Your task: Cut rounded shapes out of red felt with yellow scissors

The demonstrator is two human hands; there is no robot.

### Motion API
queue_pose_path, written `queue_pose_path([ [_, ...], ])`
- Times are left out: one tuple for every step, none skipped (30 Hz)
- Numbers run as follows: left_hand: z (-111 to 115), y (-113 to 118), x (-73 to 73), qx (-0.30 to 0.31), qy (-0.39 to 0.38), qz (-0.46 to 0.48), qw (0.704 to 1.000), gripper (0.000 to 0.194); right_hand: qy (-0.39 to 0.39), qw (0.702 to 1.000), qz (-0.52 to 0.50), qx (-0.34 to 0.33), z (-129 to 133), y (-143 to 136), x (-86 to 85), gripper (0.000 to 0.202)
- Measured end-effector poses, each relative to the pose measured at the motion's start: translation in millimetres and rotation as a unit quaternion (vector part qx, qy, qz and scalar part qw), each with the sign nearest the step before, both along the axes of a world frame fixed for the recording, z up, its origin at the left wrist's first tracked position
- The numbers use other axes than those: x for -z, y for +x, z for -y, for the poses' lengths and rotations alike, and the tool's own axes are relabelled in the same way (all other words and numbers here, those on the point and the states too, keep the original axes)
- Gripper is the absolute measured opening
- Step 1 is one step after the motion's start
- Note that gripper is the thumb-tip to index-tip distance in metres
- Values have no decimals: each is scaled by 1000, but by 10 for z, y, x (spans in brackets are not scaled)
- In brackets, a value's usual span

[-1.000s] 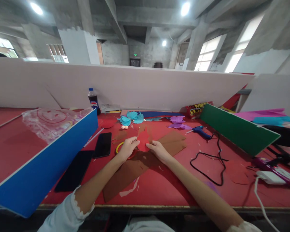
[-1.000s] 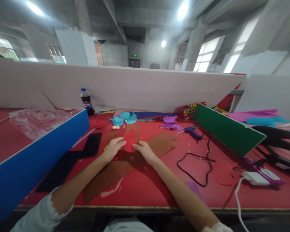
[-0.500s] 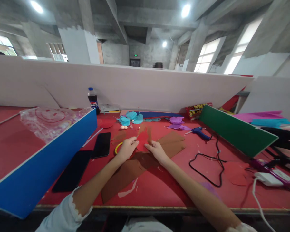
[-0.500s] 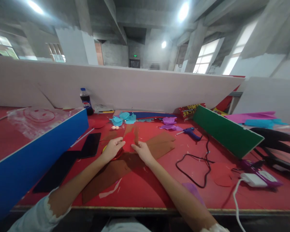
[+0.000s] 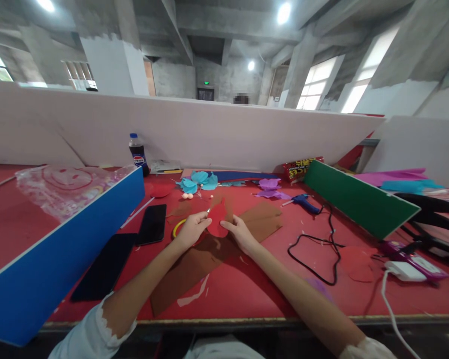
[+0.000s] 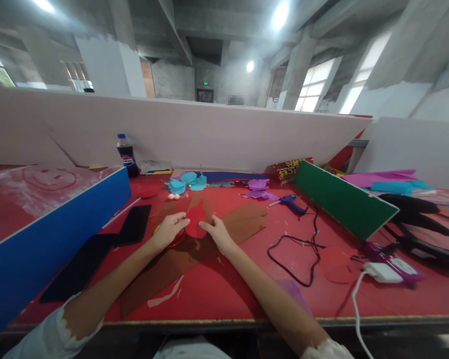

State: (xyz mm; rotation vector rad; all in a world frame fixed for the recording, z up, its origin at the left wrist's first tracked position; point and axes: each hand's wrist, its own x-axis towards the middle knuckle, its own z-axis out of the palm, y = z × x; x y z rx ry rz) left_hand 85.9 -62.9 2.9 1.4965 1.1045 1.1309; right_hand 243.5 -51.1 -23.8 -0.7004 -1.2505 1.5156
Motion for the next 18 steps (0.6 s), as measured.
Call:
queue_pose_path([
  [-3, 0, 13, 9, 1, -6, 1000, 21, -6, 1000, -4, 1, 0, 3, 0, 35],
  [-7, 0, 29, 18, 3, -14, 1000, 21, -10, 1000, -4, 3, -1, 7, 0, 34],
  [-12, -2, 44, 21, 4, -21, 1000, 22, -14, 1000, -1, 3, -4, 12, 0, 33],
  [-17, -4, 58, 18, 4, -25, 1000, 22, -16, 1000, 4, 2, -7, 17, 0, 32],
  [-22, -5, 68, 14, 3, -28, 1000, 23, -18, 1000, 8, 1, -11, 21, 1, 31],
  [-26, -6, 75, 10, 0, -28, 1000, 23, -20, 1000, 11, 0, -15, 23, 2, 31],
  [-30, -6, 80, 6, -2, -28, 1000, 24, -21, 1000, 12, 0, -18, 25, 4, 30],
  [-32, -6, 82, 3, -2, -29, 1000, 24, -21, 1000, 11, 1, -21, 24, 5, 30],
  [-34, -4, 84, 0, 0, -30, 1000, 23, -20, 1000, 10, 1, -23, 23, 5, 29],
  [-35, -3, 85, -1, 5, -32, 999, 23, -18, 1000, 7, 3, -24, 21, 4, 29],
  [-37, -1, 86, -2, 11, -34, 999, 22, -17, 1000, 6, 5, -24, 20, 2, 28],
  [-39, 0, 88, -3, 18, -36, 999, 21, -14, 1000, 6, 7, -23, 19, -1, 28],
  [-40, 0, 89, -4, 24, -38, 999, 20, -13, 1000, 6, 7, -23, 20, -5, 28],
  [-41, 0, 90, -6, 26, -41, 999, 20, -12, 1000, 7, 7, -23, 22, -8, 29],
  [-41, -1, 91, -8, 26, -44, 999, 20, -13, 1000, 9, 6, -24, 25, -11, 29],
  [-40, -2, 91, -10, 23, -47, 999, 20, -14, 1000, 11, 4, -26, 29, -13, 29],
  [-40, -4, 90, -11, 20, -51, 998, 20, -15, 1000, 12, 3, -28, 34, -14, 28],
  [-39, -6, 89, -12, 16, -54, 998, 20, -16, 1000, 13, 4, -31, 39, -15, 27],
])
